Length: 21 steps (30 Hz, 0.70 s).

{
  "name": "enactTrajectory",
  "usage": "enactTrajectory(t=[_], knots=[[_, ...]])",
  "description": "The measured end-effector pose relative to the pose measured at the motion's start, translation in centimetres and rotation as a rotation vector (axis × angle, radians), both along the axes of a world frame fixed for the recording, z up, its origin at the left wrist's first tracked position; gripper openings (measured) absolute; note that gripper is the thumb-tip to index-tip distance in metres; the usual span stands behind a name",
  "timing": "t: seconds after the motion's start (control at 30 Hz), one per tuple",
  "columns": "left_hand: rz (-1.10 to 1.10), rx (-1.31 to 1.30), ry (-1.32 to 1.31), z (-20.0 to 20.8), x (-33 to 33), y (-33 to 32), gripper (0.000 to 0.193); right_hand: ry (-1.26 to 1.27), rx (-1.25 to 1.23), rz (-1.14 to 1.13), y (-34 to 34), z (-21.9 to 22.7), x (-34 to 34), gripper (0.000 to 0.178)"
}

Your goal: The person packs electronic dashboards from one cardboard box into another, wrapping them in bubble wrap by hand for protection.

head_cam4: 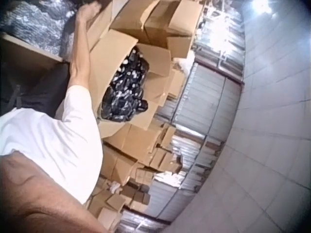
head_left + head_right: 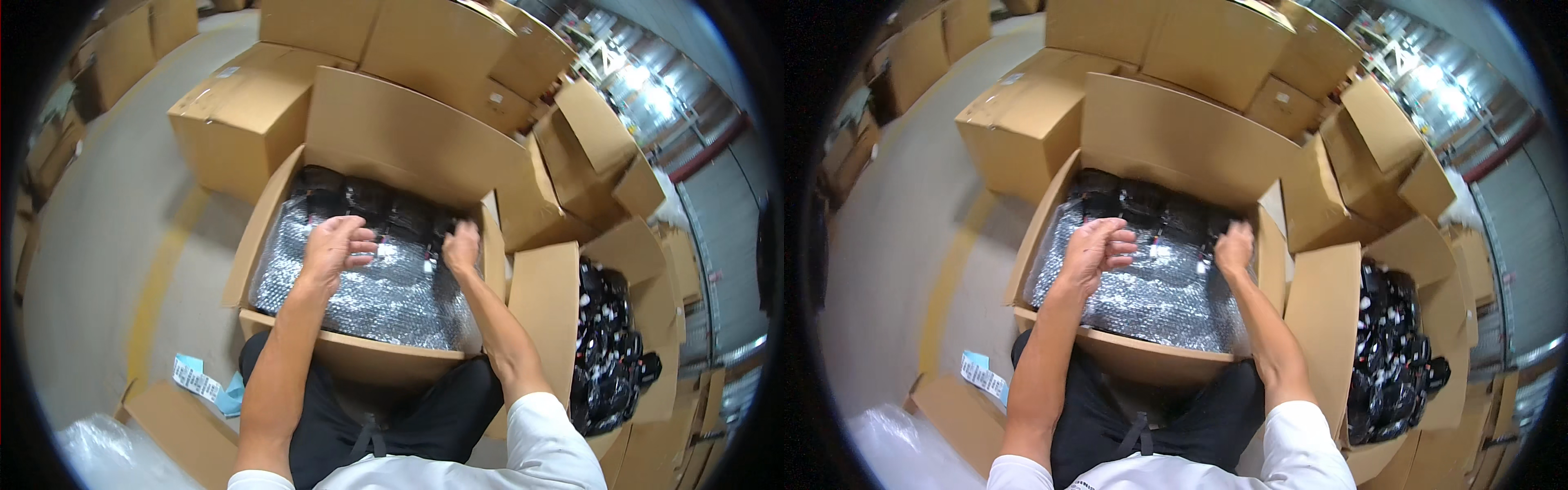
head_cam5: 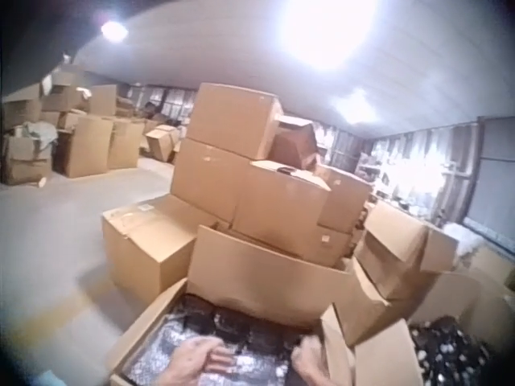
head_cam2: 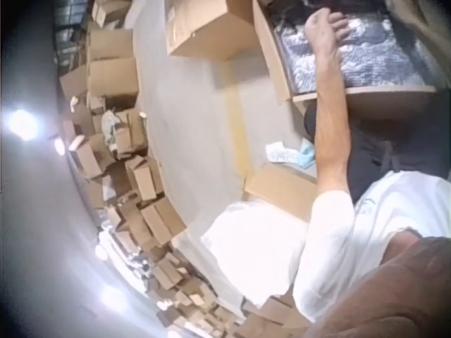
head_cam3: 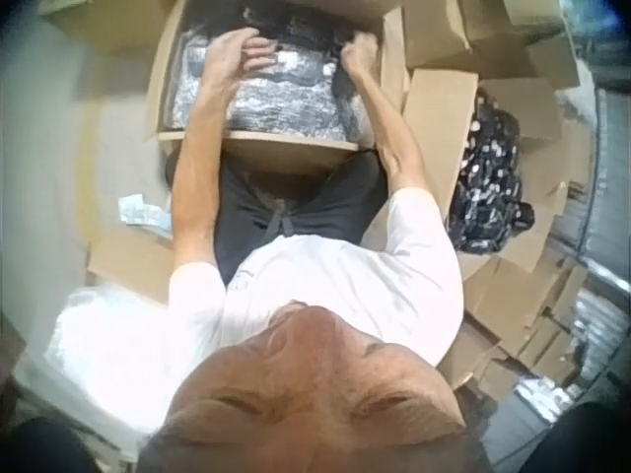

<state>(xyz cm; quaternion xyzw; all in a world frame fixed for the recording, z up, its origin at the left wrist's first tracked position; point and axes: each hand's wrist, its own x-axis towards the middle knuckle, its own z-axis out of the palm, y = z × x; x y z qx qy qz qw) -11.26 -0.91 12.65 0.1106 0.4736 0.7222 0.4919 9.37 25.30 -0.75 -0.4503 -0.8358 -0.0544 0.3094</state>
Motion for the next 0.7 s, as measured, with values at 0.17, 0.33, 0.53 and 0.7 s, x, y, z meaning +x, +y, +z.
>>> enactTrajectory(t=[0.17, 0.33, 0.53, 0.7], knots=[[-0.022, -0.065, 0.085, 0.0, -0.2, 0.0, 0.029, -0.206, -0.657, 0.23, 0.3, 2.8, -0.7, 0.056], [-0.09, -0.103, 0.183, -0.8, 1.4, 0.9, 0.03, 0.242, -0.296, 0.321, -0.5, 11.6, 2.4, 0.049], [-0.098, -0.103, 0.228, -1.0, 2.3, 0.1, 0.028, 0.317, 0.003, 0.04, -0.1, 20.2, 17.9, 0.037], [-0.126, -0.102, 0.268, -1.0, 2.4, -0.6, 0.028, -0.017, -0.048, -0.491, 2.6, 20.1, 39.2, 0.046]])
